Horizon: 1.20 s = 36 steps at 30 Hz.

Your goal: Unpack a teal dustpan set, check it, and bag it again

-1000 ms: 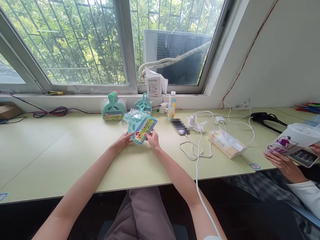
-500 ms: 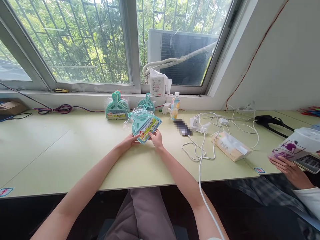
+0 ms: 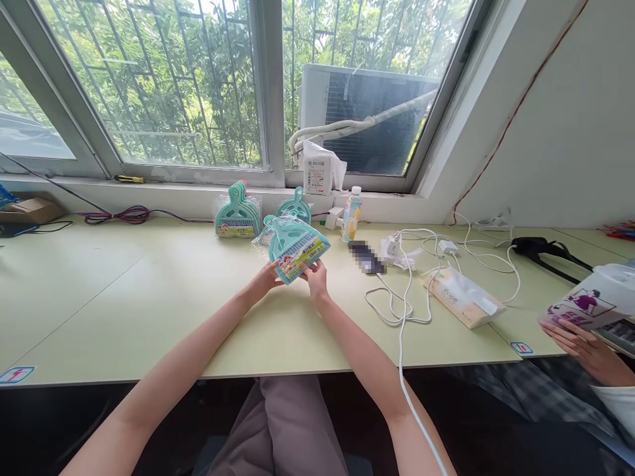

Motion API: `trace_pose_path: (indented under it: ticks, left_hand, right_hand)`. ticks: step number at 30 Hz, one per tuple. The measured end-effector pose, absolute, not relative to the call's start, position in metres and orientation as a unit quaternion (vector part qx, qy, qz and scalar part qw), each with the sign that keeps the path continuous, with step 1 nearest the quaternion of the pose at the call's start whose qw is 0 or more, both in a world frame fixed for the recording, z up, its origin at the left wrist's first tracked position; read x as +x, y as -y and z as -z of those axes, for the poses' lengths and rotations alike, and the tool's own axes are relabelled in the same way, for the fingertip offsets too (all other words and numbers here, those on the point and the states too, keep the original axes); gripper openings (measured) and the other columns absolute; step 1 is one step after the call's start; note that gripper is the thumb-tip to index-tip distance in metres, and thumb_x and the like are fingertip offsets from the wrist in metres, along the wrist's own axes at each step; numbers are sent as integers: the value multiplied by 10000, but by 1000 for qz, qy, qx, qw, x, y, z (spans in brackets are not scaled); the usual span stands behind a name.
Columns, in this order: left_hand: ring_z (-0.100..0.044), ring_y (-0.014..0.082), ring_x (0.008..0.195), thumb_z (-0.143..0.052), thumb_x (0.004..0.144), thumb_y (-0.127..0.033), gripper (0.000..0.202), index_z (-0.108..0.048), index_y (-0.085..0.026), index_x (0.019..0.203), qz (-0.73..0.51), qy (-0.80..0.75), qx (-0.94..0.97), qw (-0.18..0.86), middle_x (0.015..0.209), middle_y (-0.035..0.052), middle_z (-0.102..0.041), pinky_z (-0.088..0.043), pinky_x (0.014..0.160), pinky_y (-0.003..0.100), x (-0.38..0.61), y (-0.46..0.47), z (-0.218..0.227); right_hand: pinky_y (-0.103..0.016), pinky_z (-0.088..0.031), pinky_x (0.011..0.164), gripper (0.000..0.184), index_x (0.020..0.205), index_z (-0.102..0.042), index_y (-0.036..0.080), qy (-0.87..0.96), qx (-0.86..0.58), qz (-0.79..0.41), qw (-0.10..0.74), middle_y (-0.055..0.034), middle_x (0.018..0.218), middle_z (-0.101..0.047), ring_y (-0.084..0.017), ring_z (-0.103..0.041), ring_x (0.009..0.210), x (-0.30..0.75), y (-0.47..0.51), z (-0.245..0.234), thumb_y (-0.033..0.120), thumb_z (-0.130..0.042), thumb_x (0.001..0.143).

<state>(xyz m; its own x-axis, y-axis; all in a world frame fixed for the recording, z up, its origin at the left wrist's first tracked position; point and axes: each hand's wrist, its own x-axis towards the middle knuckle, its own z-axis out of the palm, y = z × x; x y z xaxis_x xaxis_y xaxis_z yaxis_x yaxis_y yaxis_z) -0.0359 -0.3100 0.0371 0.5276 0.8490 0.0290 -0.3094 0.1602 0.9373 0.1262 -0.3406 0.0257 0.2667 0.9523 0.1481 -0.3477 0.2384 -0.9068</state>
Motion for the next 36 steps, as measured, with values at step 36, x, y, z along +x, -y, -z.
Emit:
trace_pose_path:
  ticks: [36]
  left_hand:
    - [-476,252,1271,-403,866,-626,609,-468,-253,1342,-509,-204,412,728,1343,81,-545,-430,1004,432,-47,299,-40]
  right_hand:
    - [-393,-574,818,449,957,-659,172,447,-329,-579,597,-85,1007,-717,-251,-684,929,128,344,-29,379,-838,601]
